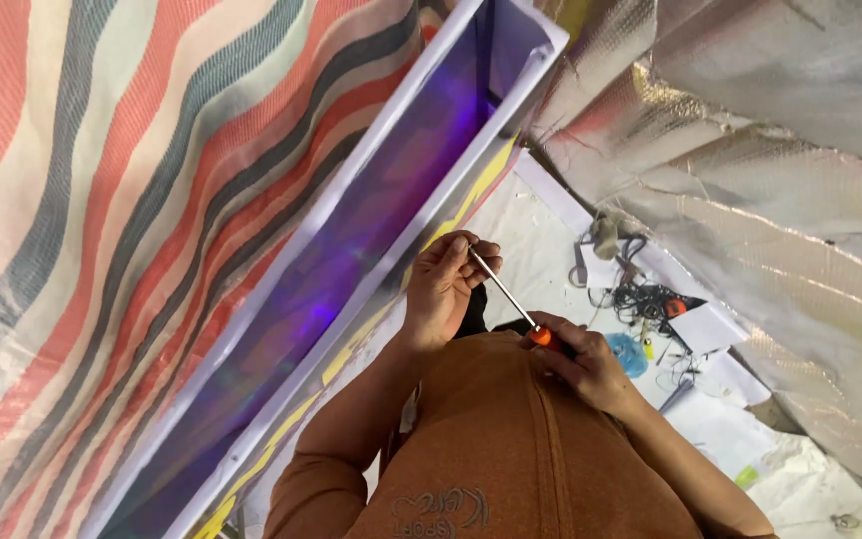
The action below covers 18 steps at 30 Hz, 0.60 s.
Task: Installing and adjusting the spacing of LED light strips inside a white frame using a screwdriver to ensure correct placement.
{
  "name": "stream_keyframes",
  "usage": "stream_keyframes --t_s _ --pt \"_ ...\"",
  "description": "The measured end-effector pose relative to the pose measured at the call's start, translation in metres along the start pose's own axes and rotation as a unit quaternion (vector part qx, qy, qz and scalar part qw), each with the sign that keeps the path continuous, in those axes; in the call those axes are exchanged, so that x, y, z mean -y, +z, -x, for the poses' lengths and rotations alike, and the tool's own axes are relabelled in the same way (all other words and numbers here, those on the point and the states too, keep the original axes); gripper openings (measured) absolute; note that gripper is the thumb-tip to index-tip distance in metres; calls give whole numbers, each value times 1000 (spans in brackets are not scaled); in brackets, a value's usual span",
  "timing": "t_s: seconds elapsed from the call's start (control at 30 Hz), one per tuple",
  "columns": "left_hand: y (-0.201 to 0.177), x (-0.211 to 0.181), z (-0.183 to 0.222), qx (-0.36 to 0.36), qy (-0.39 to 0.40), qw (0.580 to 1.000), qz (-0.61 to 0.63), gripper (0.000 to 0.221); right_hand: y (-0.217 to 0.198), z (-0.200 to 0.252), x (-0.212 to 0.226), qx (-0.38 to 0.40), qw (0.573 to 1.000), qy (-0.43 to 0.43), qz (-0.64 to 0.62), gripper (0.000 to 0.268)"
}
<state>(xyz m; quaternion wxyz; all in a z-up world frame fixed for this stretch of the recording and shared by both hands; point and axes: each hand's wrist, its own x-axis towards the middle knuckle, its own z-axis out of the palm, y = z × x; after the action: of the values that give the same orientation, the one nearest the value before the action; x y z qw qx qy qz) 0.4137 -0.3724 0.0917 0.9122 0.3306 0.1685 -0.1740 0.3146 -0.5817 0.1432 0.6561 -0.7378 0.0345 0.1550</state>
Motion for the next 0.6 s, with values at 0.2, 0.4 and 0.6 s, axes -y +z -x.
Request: stream_keyframes --t_s 0.2,0.4,0.6 --pt "18 -19 -28 5 27 998 -53 14 -22 -32 -11 76 978 50 -186 44" --pt "24 -29 -43 -32 33 998 -34 14 -43 -75 -26 108 939 150 -290 43" --pt "31 -26 -72 -104 158 982 -26 14 -85 -141 -3 221 971 82 -42 67"
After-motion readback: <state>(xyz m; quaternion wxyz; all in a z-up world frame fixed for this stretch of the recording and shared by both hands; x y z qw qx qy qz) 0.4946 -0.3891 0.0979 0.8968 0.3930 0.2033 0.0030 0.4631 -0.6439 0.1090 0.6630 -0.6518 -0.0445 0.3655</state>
